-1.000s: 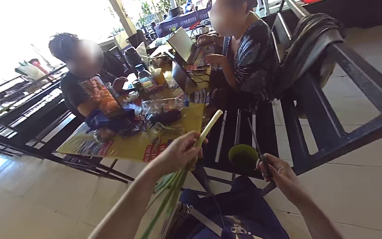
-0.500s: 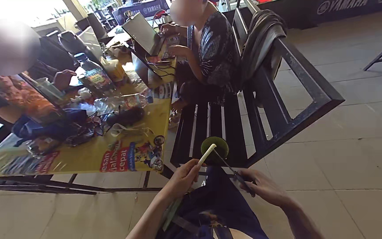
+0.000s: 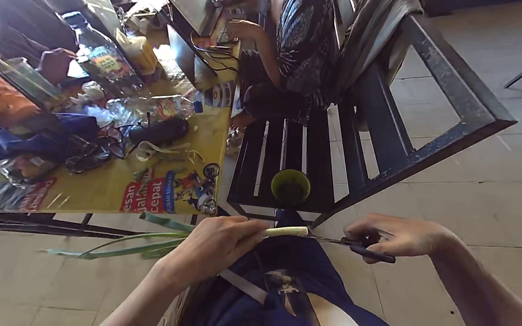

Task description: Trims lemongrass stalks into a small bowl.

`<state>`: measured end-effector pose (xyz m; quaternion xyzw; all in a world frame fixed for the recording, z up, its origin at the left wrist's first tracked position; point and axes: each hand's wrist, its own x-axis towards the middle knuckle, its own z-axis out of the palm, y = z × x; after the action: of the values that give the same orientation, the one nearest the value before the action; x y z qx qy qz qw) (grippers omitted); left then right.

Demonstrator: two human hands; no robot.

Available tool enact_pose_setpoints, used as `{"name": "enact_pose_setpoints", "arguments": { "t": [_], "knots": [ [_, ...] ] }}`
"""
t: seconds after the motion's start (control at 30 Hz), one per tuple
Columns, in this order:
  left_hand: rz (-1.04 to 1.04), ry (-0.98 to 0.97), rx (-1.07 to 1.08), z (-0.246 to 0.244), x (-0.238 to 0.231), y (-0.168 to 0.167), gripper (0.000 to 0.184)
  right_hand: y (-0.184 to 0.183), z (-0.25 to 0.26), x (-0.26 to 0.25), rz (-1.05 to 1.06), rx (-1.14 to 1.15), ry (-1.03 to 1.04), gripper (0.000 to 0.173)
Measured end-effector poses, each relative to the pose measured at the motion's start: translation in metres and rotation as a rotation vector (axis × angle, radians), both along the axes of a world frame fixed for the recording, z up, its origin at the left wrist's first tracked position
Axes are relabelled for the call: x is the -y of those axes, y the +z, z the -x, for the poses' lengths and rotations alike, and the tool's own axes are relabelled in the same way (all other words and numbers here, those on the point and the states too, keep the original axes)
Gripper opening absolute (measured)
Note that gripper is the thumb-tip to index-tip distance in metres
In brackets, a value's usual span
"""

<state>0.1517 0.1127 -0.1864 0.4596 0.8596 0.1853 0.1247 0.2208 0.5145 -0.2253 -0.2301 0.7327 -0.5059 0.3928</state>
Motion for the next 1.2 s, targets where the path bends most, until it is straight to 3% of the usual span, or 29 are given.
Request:
{"name": "enact_pose_setpoints", "arguments": {
  "t": [0.5, 0.67, 0.97, 1.2],
  "knots": [
    [0.025, -0.117, -0.126, 0.011, 0.006, 0.024, 0.033, -0.005, 0.007, 0.016, 0.112, 0.063, 0.060, 0.045],
    [0.031, -0.132, -0.076, 0.014, 0.007, 0.022, 0.033, -0.011, 0.005, 0.016, 0.141, 0.064, 0.022, 0.045],
    [0.057, -0.162, 0.009, 0.018, 0.009, 0.024, 0.033, -0.006, 0.000, 0.019, 0.131, 0.074, 0.038, 0.029],
    [0.079, -0.225, 0.111, 0.020, 0.009, 0.026, 0.033, -0.012, -0.001, 0.021, 0.158, 0.065, 0.078, 0.034]
  ]
}}
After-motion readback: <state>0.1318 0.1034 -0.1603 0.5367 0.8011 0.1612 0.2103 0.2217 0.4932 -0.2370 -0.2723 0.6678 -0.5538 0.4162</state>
